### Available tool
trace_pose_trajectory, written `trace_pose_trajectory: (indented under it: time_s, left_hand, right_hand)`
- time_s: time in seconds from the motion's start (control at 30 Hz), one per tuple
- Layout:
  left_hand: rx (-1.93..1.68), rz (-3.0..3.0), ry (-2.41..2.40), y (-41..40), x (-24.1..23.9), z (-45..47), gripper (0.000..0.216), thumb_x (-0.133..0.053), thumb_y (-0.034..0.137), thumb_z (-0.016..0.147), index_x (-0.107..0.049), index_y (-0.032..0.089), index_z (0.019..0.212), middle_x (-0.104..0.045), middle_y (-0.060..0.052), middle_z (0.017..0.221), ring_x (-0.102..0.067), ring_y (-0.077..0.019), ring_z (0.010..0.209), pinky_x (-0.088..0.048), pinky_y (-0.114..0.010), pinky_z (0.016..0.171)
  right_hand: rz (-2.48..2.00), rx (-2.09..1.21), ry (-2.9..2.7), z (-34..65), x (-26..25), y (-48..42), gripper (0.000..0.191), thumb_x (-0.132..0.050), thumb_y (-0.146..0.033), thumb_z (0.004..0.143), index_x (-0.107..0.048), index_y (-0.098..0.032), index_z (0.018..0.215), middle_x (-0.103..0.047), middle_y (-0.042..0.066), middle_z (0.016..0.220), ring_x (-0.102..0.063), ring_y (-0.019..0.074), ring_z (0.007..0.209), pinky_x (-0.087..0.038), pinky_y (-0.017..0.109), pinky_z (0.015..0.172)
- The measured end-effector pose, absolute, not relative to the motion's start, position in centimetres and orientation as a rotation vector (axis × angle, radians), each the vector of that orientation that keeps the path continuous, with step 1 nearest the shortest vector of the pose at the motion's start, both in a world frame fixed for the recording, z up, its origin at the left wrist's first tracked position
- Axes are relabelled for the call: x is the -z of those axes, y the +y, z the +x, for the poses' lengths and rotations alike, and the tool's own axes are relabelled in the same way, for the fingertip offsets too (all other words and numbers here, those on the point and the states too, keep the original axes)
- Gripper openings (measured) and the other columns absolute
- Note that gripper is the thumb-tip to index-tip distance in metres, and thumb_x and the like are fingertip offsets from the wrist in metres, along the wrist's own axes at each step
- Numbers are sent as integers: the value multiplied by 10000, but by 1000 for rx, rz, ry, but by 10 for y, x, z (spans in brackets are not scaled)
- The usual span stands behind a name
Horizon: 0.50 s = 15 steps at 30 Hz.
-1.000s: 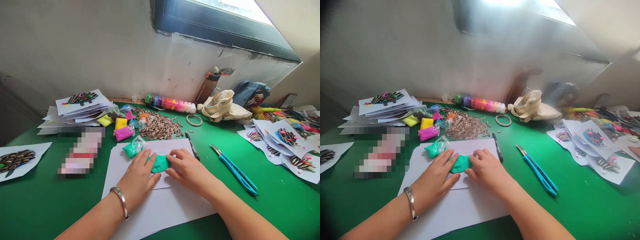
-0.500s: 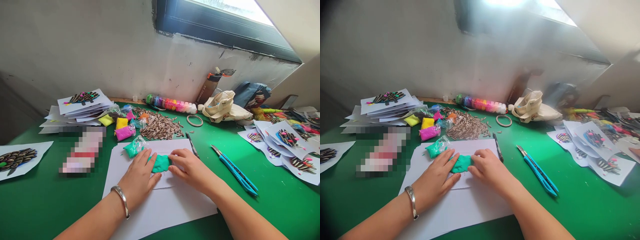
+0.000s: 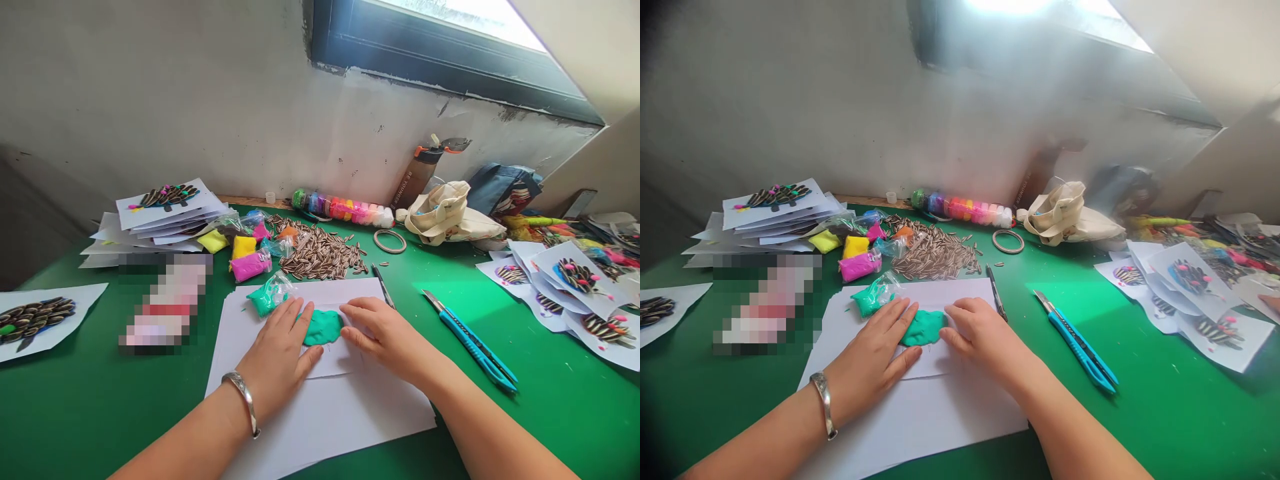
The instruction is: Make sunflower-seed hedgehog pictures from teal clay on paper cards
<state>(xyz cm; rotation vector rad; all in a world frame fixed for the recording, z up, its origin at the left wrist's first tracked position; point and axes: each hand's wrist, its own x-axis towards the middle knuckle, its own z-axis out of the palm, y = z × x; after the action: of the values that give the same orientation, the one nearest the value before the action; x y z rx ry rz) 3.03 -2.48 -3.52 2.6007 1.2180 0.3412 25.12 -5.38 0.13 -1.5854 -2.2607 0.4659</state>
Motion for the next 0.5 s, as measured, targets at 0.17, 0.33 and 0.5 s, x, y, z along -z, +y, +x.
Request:
trace_pose_trajectory:
  time_s: [0.17, 0.33, 0.5]
  left_hand:
    - [-361, 2583, 1233, -25, 37, 30, 569, -508, 422, 914, -477, 94, 1378, -429, -175, 1474, -326, -341, 1392, -352, -509, 1114]
    - [-369, 2539, 1201, -23, 35, 28, 601, -499, 441, 919, -421, 112, 1417, -413, -165, 1487, -324, -325, 1397, -355, -504, 1111]
    - [-381, 2456, 1171, -18, 28, 22, 607, -504, 445, 926, -394, 129, 1431, -414, -156, 1489, -348, -299, 1389, -356, -487, 1111]
  right_hand:
    - [-1631, -378, -2333, 247, 1, -54, 182, -601, -252, 883, -683, -178, 1028, -634, 117, 1096, -565, 263, 1009, -506, 406, 873]
    - [-1570, -351, -2239, 245, 6, -54, 302, -570, -309, 908, -633, -187, 1176, -613, 124, 1171, -554, 252, 1048, -500, 401, 905]
    - [-1503, -345, -2275, 224, 9, -46, 308, -586, -279, 889, -633, -194, 1182, -627, 113, 1154, -535, 261, 1048, -478, 421, 911]
